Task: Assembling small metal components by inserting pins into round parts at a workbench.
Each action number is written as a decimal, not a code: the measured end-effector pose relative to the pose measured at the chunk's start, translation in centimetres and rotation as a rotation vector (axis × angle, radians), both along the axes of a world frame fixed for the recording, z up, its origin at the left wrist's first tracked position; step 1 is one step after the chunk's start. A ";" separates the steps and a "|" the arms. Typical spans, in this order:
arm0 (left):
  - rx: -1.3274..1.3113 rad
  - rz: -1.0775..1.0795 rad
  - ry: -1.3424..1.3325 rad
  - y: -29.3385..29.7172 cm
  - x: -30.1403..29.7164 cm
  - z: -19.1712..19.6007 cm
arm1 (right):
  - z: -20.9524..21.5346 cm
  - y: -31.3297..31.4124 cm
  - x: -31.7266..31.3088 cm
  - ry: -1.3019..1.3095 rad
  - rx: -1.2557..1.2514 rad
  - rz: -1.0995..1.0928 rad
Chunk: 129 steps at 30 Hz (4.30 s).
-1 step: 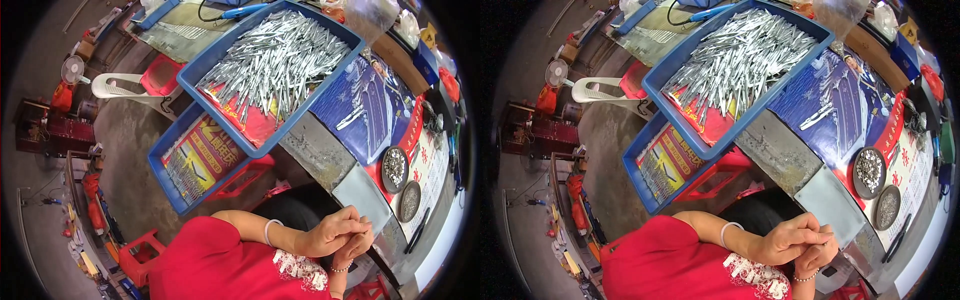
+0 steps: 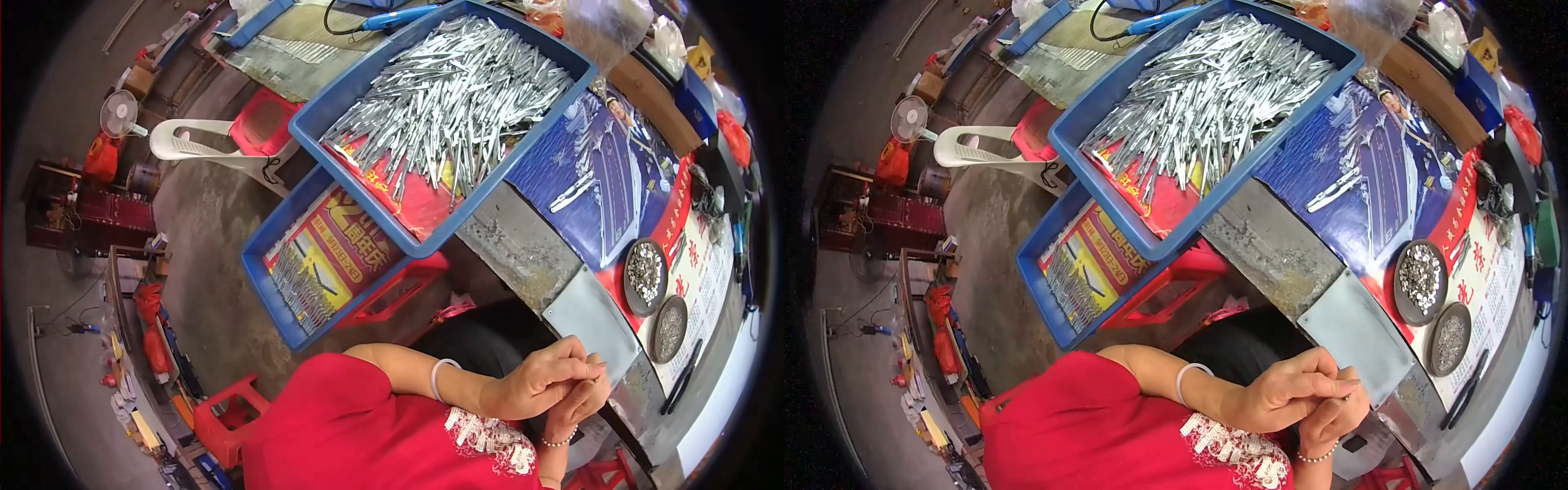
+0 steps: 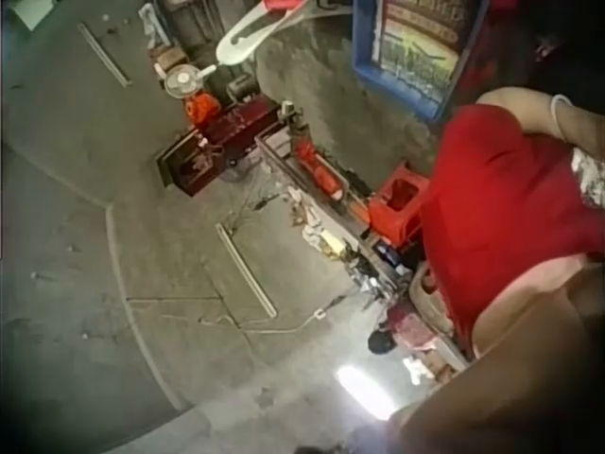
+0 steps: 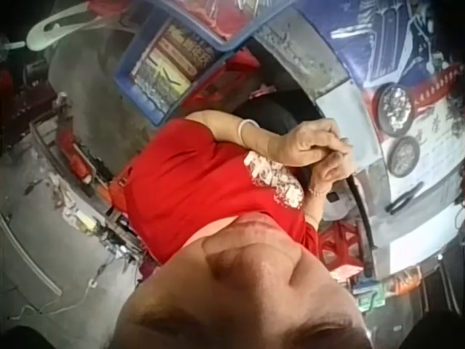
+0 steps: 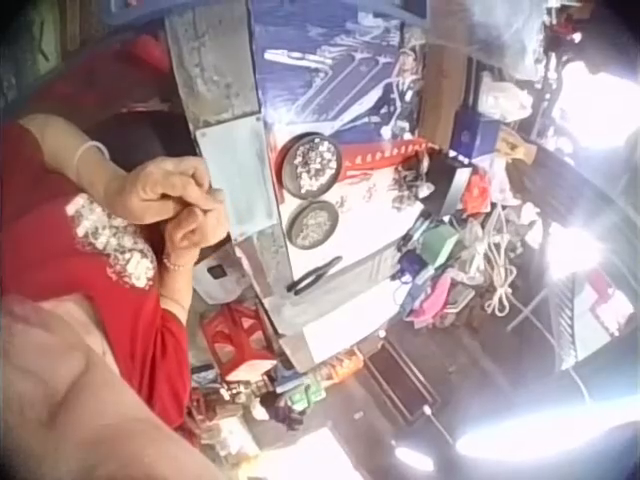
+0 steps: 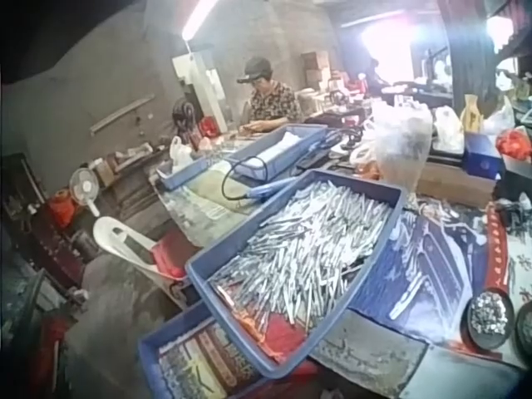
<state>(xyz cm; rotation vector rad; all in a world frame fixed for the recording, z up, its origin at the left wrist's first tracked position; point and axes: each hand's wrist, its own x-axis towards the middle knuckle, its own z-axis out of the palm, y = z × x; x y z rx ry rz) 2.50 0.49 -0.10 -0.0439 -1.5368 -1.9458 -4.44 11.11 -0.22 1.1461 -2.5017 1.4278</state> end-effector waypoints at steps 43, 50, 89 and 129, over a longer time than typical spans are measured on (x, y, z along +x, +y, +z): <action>0.228 -0.029 -0.141 0.6 0.7 0.2 | 0.3 -1.9 -0.3 -0.046 -0.315 -0.017; 0.169 -0.050 -0.143 1.2 1.1 -0.5 | 0.1 -1.7 0.0 0.206 -0.270 -0.138; -1.069 0.215 -0.677 -5.8 -33.5 -2.8 | -1.5 5.5 -0.7 -0.663 -0.019 0.493; 1.051 -0.474 -0.292 -6.5 8.2 -6.8 | -3.9 1.2 1.7 -1.167 0.065 0.323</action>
